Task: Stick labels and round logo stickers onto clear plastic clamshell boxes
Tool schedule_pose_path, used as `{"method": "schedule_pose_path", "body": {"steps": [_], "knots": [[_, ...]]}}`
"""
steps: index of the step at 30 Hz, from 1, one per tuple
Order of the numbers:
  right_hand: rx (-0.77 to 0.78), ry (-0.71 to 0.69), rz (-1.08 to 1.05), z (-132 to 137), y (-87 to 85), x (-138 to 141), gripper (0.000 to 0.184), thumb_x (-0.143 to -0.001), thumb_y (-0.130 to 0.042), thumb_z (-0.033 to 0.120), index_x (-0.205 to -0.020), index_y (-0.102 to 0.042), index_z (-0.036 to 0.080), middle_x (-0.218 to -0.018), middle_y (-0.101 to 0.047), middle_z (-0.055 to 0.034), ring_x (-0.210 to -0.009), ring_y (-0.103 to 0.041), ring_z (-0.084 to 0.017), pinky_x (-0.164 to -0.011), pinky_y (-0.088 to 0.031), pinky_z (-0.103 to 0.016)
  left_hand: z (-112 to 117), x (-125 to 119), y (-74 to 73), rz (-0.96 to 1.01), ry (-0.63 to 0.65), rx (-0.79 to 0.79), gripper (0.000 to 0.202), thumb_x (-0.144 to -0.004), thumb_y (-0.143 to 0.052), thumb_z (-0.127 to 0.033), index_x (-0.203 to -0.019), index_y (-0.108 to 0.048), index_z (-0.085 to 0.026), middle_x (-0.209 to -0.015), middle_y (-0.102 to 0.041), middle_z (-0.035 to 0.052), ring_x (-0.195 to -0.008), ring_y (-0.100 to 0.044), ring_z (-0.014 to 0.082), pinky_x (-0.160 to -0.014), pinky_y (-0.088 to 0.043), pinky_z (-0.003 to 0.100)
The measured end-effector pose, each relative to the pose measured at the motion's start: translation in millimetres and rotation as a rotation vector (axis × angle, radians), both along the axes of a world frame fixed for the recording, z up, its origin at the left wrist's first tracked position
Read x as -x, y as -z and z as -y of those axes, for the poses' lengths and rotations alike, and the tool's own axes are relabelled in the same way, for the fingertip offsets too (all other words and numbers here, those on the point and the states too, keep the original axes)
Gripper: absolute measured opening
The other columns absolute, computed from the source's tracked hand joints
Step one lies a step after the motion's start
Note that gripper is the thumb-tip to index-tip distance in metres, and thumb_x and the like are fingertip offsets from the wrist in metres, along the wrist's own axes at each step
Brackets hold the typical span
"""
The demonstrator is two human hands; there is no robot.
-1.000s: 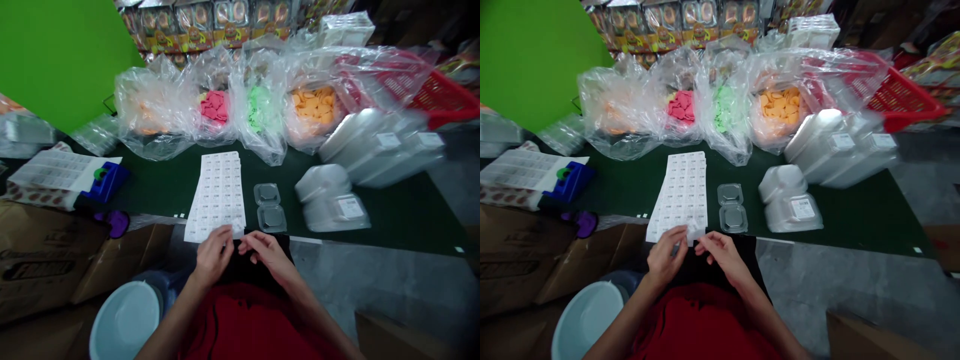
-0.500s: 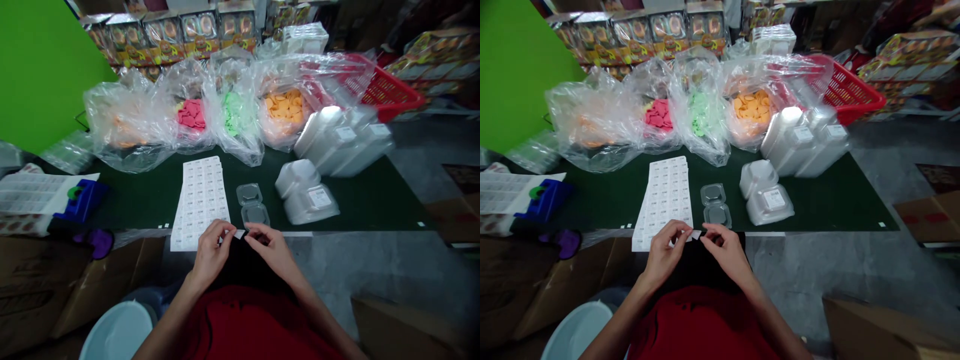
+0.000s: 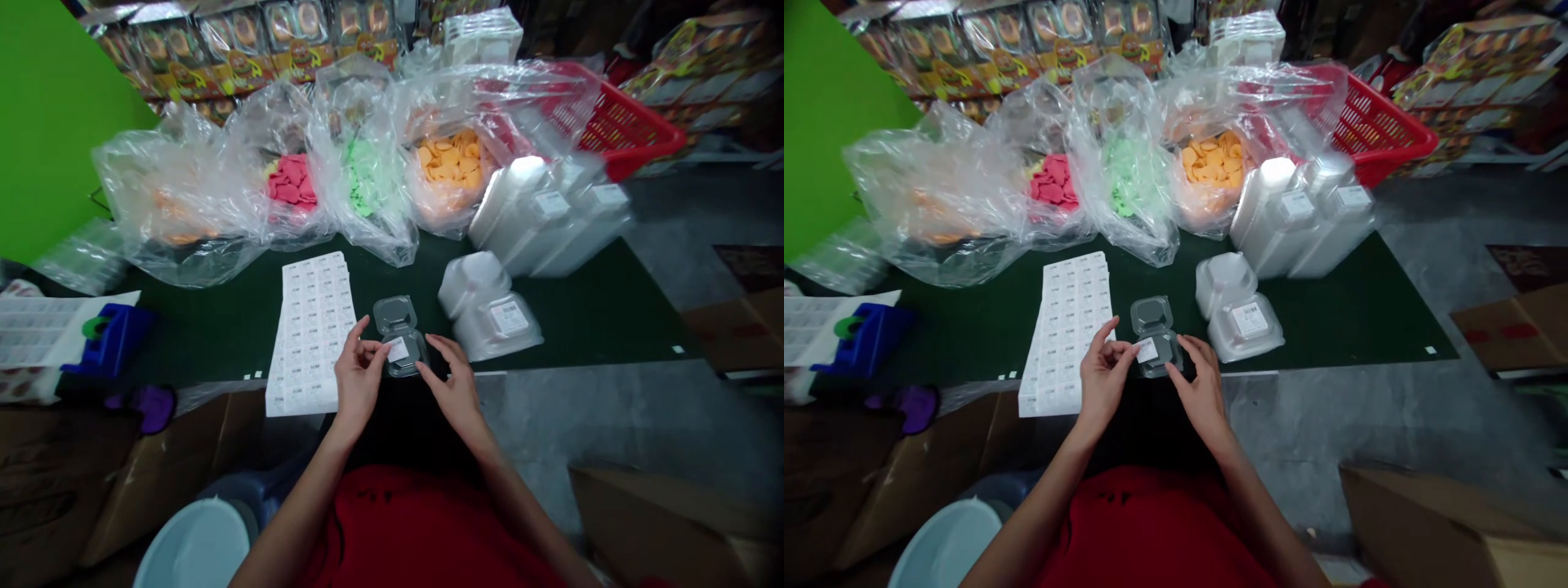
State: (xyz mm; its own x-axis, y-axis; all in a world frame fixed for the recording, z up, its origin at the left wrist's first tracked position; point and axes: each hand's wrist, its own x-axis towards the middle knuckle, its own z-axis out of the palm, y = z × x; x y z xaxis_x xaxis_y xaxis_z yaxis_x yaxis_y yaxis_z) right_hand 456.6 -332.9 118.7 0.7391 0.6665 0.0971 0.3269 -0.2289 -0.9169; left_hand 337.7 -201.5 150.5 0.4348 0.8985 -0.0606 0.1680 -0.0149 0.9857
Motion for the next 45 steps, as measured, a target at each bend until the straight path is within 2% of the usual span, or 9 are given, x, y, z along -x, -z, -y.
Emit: {"method": "schedule_pose_path", "body": {"steps": [4,14,19,22,27,33,36,41,45], "knots": [[-0.026,0.016,-0.048,2.6,-0.1,-4.0,0.034,-0.098,-0.063,0.031,-0.13,-0.072,0.025,-0.136,-0.068,-0.0123,-0.13,-0.062,-0.028,-0.115,-0.048,-0.05,2.9,-12.5,10.3,-0.004,0.025,0.056,0.083,-0.088,-0.079,-0.032,-0.16,-0.04,-0.023,-0.081,-0.072,-0.0015,-0.071,-0.067,0.0139,-0.07,-0.053,0.024],[-0.07,-0.02,0.034,-9.2,-2.2,-0.1,0.029,-0.1,-0.062,0.028,-0.125,-0.077,0.029,-0.133,-0.067,-0.0114,-0.131,-0.059,-0.028,-0.116,-0.048,-0.049,2.0,-16.7,18.7,-0.084,0.054,-0.008,0.075,-0.088,-0.078,-0.027,-0.155,-0.046,-0.021,-0.083,-0.072,-0.001,-0.068,-0.065,0.0131,-0.068,-0.053,0.024],[-0.046,-0.053,0.116,-16.3,6.5,0.9,0.023,-0.101,-0.062,0.027,-0.112,-0.082,0.031,-0.134,-0.067,-0.0103,-0.133,-0.055,-0.03,-0.117,-0.045,-0.053,7.7,-17.6,23.5,-0.124,0.092,-0.11,0.049,-0.092,-0.073,-0.027,-0.139,-0.06,-0.022,-0.086,-0.067,-0.0013,-0.066,-0.058,0.0114,-0.068,-0.051,0.024],[-0.034,-0.052,0.141,-16.1,9.8,0.1,0.022,-0.101,-0.062,0.027,-0.11,-0.082,0.03,-0.133,-0.067,-0.0106,-0.133,-0.054,-0.031,-0.117,-0.045,-0.054,12.6,-17.2,25.4,-0.178,0.097,-0.285,0.04,-0.095,-0.07,-0.026,-0.134,-0.065,-0.023,-0.102,-0.063,0.0032,-0.071,-0.055,0.0123,-0.072,-0.052,0.027],[0.006,-0.057,0.129,-16.4,7.4,2.5,0.021,-0.1,-0.062,0.029,-0.114,-0.077,0.028,-0.132,-0.066,-0.0116,-0.13,-0.056,-0.031,-0.114,-0.045,-0.052,6.4,-6.9,24.1,-0.235,-0.065,-0.444,0.062,-0.093,-0.077,-0.034,-0.149,-0.052,-0.026,-0.136,-0.051,0.0124,-0.081,-0.055,0.0143,-0.076,-0.054,0.031],[0.257,-0.041,0.296,-37.6,4.4,24.9,0.089,-0.085,-0.082,0.037,-0.162,-0.04,0.024,-0.153,-0.05,-0.0215,-0.139,-0.046,-0.043,-0.112,-0.041,-0.061,1.7,18.6,26.1,-0.207,-0.053,-0.438,0.035,-0.103,-0.061,-0.033,-0.137,-0.058,-0.023,-0.127,-0.058,0.0108,-0.093,-0.059,0.0178,-0.076,-0.054,0.029],[0.303,-0.064,0.315,-45.7,7.1,28.7,0.096,-0.085,-0.079,0.027,-0.167,-0.03,0.026,-0.157,-0.046,-0.0198,-0.141,-0.044,-0.042,-0.113,-0.04,-0.061,4.6,25.7,28.5,-0.177,-0.038,-0.435,0.029,-0.103,-0.06,-0.029,-0.131,-0.061,-0.022,-0.124,-0.06,0.0097,-0.093,-0.06,0.0175,-0.082,-0.054,0.03],[0.088,-0.039,-0.034,-44.1,9.2,10.6,0.104,-0.08,-0.081,0.034,-0.168,-0.026,0.031,-0.155,-0.05,-0.0144,-0.143,-0.047,-0.036,-0.118,-0.04,-0.056,5.6,20.4,24.5,-0.082,-0.027,-0.289,0.025,-0.101,-0.063,-0.033,-0.124,-0.067,-0.022,-0.123,-0.065,0.0088,-0.097,-0.062,0.0177,-0.086,-0.052,0.031],[-0.106,-0.065,-0.464,-43.1,1.5,-0.4,0.112,-0.069,-0.092,0.042,-0.165,-0.035,0.031,-0.152,-0.054,-0.012,-0.141,-0.053,-0.032,-0.12,-0.041,-0.051,0.9,2.0,18.5,0.123,0.035,0.099,0.036,-0.092,-0.076,-0.043,-0.119,-0.07,-0.02,-0.116,-0.074,0.0092,-0.102,-0.068,0.0199,-0.09,-0.052,0.031]]}}
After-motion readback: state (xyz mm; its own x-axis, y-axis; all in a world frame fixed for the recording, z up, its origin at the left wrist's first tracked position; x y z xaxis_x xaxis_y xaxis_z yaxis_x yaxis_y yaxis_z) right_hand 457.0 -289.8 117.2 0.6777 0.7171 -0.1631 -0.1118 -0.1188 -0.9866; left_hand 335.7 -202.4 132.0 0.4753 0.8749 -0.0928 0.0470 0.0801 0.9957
